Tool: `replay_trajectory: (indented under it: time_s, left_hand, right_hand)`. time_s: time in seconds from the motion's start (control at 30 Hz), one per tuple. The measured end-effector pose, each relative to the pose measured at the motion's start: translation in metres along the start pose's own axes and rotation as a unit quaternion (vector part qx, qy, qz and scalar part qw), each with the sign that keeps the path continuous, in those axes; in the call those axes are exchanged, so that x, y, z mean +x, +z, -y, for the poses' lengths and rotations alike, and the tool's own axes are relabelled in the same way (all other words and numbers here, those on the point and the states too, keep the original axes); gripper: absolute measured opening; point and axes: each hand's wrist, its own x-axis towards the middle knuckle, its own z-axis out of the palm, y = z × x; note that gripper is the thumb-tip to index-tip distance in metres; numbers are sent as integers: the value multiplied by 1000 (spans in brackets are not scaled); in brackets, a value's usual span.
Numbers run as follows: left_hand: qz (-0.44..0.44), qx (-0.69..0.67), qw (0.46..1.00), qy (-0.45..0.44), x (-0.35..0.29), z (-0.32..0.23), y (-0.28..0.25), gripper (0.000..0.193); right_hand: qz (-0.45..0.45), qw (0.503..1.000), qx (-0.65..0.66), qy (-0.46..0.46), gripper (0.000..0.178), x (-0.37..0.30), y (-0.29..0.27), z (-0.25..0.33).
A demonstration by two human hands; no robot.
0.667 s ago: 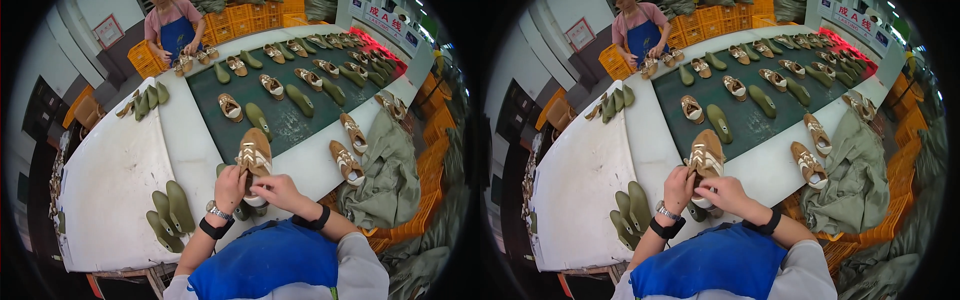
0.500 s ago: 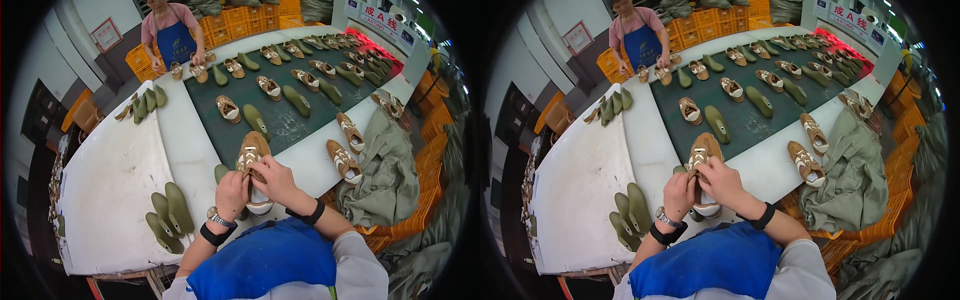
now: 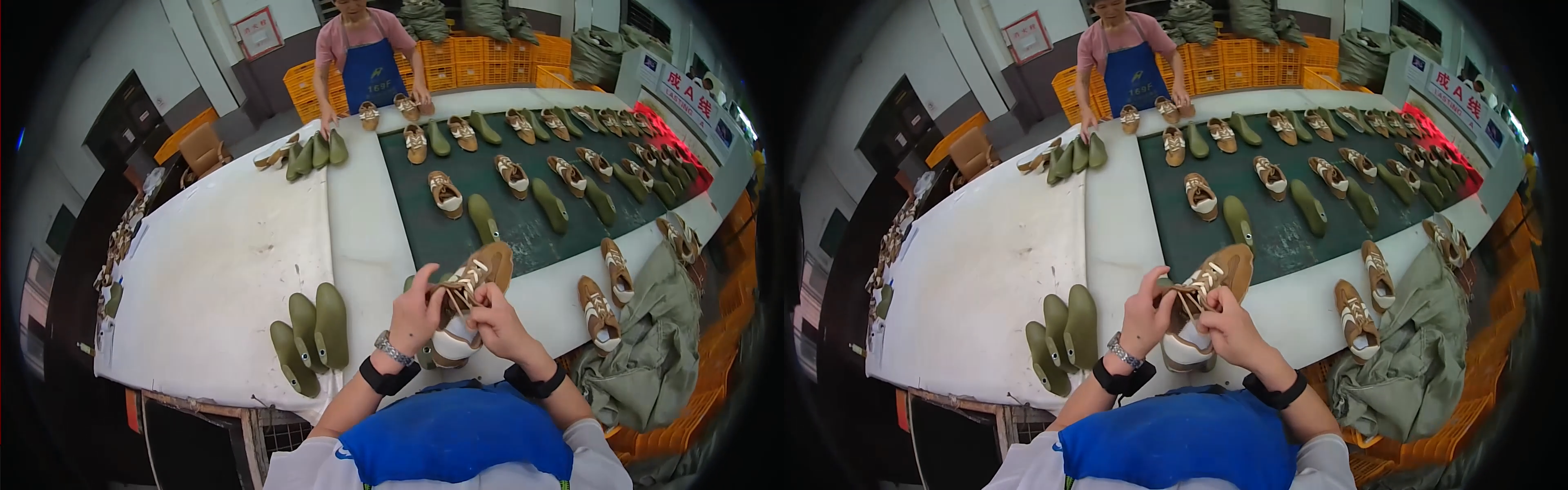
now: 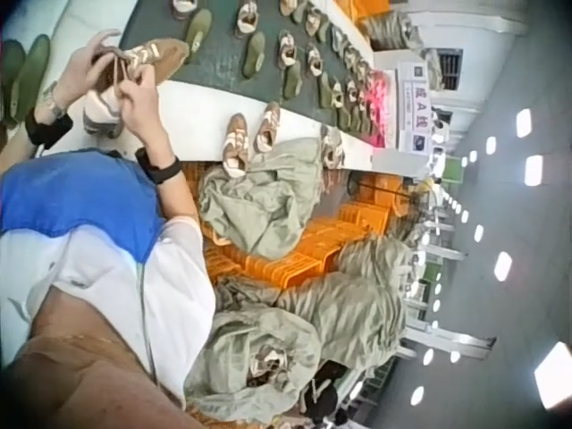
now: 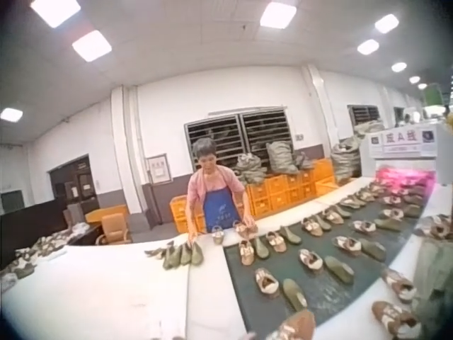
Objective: The recorder is assembling shoes by inserting plastic shoe lasts into shoe uppers and placing them on a production line.
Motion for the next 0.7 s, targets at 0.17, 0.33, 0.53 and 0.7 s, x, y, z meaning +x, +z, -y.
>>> replay_trajectory:
  time_s: [0.17,0.33,0.53,0.7]
  left_hand:
    - [69,121,980,139,-6,12,5,32]
    - [97,119,972,175,-6,11,4,23]
    - [143,98,964,200,-10,21,-4,12]
    - [49,171,978,113,-4,55,7,4]
  right_hand:
    - [-108,994,7,12,16,12,6,10]
    - [-121,992,-34,-14,15,12,3,9]
    - [-135,989,39,51,18,10,6,-12]
    - [13,997,-62,38,18,27,8,15]
